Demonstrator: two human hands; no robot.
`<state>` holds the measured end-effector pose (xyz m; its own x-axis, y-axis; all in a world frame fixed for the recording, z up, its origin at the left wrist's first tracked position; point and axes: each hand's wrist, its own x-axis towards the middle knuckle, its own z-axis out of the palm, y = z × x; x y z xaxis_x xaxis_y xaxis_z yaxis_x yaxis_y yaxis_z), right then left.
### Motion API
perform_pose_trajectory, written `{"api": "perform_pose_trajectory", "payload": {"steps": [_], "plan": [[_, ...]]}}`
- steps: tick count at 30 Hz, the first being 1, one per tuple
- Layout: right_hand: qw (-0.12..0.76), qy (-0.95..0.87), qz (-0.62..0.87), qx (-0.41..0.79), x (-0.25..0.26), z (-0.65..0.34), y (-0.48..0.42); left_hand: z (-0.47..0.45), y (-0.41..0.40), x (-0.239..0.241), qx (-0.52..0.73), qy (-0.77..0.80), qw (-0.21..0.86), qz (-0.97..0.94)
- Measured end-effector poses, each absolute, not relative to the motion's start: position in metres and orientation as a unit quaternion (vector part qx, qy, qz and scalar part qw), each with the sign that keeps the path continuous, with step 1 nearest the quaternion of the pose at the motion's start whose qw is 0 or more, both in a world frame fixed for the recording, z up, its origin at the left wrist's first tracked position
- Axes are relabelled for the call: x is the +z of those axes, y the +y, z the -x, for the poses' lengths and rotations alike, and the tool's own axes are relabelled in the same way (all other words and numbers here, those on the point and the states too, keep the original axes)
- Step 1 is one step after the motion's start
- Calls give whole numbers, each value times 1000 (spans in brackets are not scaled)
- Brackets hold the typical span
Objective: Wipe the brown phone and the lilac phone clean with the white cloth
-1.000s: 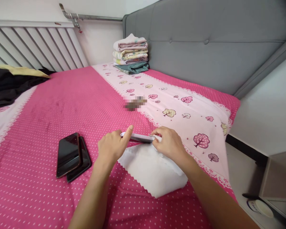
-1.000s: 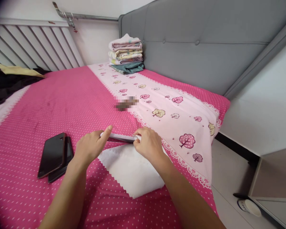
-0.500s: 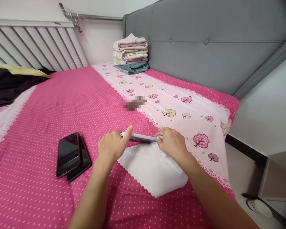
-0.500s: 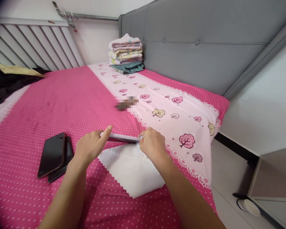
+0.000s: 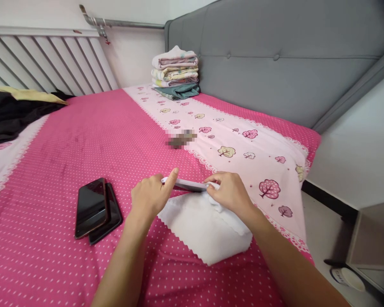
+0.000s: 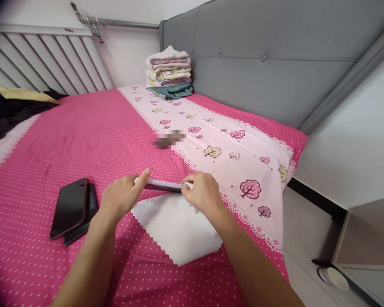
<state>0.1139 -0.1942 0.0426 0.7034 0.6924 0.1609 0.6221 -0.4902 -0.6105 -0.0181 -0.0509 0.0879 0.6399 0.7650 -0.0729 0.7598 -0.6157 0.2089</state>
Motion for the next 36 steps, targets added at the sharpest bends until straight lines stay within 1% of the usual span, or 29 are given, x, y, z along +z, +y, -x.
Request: {"api": "perform_pose_trajectory", "payload": {"steps": [6,10,13,16,23,26,32,34,36], "plan": [[432,-451,781,5,40,-105,-190,19,-53,87,11,419,104,-902],[448,-479,755,-12,39,-101,-189,19,-55,87,17,415,102,-904],[416,-483,771,-16,40,-100,-189,19,-56,87,29,406,107,-907],[349,-466,813,0,43,-101,-191,18,-54,85,52,390,130,-910],[191,-417,885,85,44,-109,-194,18,-52,79,133,345,224,-902],[145,-395,899,121,41,-112,-194,17,-53,80,147,339,254,-894],[107,-368,912,149,40,-113,-193,20,-48,77,159,319,290,-888],[112,-369,910,153,39,-113,-193,23,-41,74,153,301,333,-881],[136,-379,903,150,37,-113,-194,27,-34,71,144,276,396,-864]]}}
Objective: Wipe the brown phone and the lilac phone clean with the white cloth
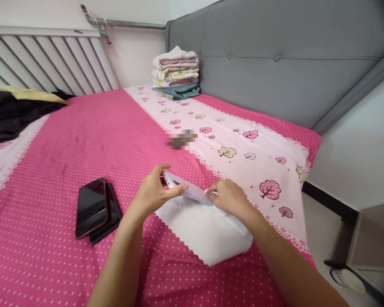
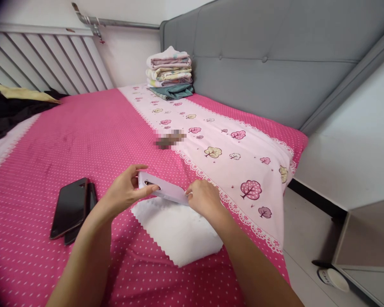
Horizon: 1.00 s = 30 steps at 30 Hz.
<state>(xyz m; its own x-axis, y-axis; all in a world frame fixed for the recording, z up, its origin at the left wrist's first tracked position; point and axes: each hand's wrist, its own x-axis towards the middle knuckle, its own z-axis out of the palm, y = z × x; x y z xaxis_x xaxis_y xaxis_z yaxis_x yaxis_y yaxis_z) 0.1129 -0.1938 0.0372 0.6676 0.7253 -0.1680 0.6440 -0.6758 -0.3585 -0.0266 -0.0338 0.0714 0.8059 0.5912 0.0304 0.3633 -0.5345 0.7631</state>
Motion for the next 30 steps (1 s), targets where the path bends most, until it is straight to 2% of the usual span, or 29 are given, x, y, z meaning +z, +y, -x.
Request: {"api": "perform_pose_trajectory", "payload": {"steps": [3,10,14,17,20,24,30], "plan": [[193,-402,884,141,34,-112,-193,32,-25,70,129,237,456,-848],[371,-436,809,133,32,-102,-186,37,-25,76,91,163,495,-849],[465,-471,740,117,34,-95,-185,38,-28,79,85,137,469,-869],[500,-498,701,100,35,-92,-185,38,-30,80,92,130,436,-886],[501,-504,699,78,33,-90,-184,37,-32,80,99,126,415,-896],[454,-467,757,52,30,-92,-182,36,-35,79,100,119,392,-907],[292,-392,871,51,28,-96,-183,34,-39,79,111,116,372,-914]]}}
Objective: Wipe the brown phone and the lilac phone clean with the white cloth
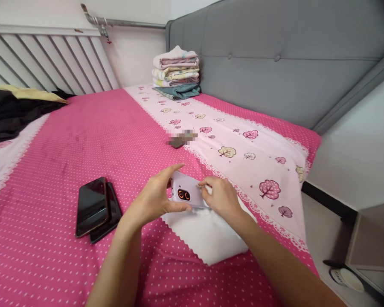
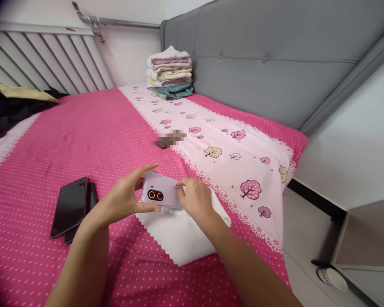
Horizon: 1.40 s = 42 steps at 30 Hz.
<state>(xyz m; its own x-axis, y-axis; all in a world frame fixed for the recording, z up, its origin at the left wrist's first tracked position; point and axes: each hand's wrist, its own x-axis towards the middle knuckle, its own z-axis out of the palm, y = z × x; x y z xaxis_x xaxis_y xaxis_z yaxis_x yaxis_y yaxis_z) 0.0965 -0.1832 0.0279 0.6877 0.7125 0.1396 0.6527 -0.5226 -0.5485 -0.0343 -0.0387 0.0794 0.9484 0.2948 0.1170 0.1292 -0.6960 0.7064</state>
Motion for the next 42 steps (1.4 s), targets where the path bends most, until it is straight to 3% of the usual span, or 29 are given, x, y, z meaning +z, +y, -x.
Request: {"api": "perform_pose_trajectory", "payload": {"steps": [5,10,18,30,42], "plan": [[153,-345,923,75,25,-100,-184,31,-42,80,130,110,364,-916],[92,-334,933,93,23,-101,-183,22,-45,72,175,108,356,-912],[91,-332,933,99,26,-101,-183,3,-53,47,279,107,406,-864],[90,-337,932,97,27,-101,-183,-7,-66,35,283,165,563,-759],[121,-356,923,81,21,-102,-185,11,-47,62,369,197,476,-774]]}}
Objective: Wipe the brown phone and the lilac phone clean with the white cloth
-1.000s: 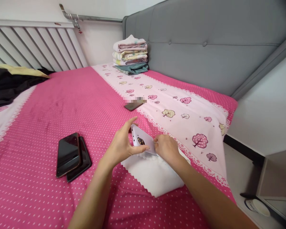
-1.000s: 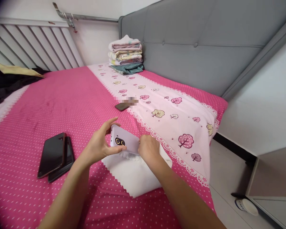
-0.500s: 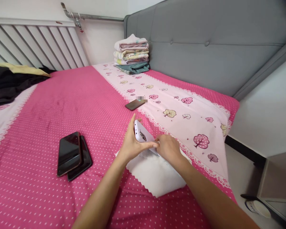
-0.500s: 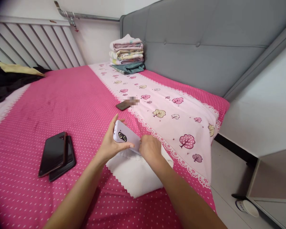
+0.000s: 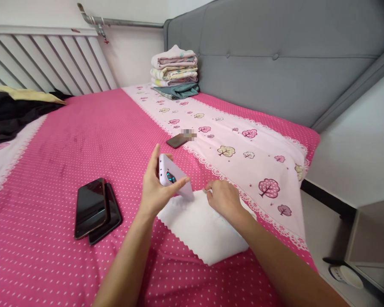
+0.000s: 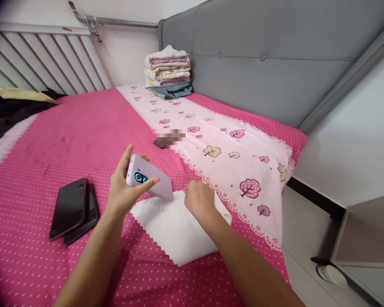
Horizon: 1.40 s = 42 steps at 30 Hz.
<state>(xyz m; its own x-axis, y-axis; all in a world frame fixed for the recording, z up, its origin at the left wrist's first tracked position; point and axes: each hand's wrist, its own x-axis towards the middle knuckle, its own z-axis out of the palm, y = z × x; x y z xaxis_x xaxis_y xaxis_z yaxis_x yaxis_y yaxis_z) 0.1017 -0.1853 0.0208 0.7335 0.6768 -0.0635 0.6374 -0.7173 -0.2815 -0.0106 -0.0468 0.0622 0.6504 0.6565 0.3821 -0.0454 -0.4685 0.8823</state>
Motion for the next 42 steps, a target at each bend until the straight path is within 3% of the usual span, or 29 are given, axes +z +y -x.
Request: {"api": "perform_pose_trajectory", "payload": {"steps": [7,9,13,16,23,42], "plan": [[162,-344,923,63,22,-100,-186,14,-47,62,362,121,409,-829],[239,-353,904,19,24,-100,-186,9,-53,57,338,101,387,-852],[478,-415,764,-124,30,-98,-185,4,-61,52,325,75,347,-877],[562,-448,661,-217,38,-92,-186,6,-62,55,320,63,331,-885],[547,-488,621,-278,43,-83,-189,10,-74,60,260,-3,308,-915],[511,-566,583,-281,46,-77,-191,14,-68,67,249,27,319,-914]]}}
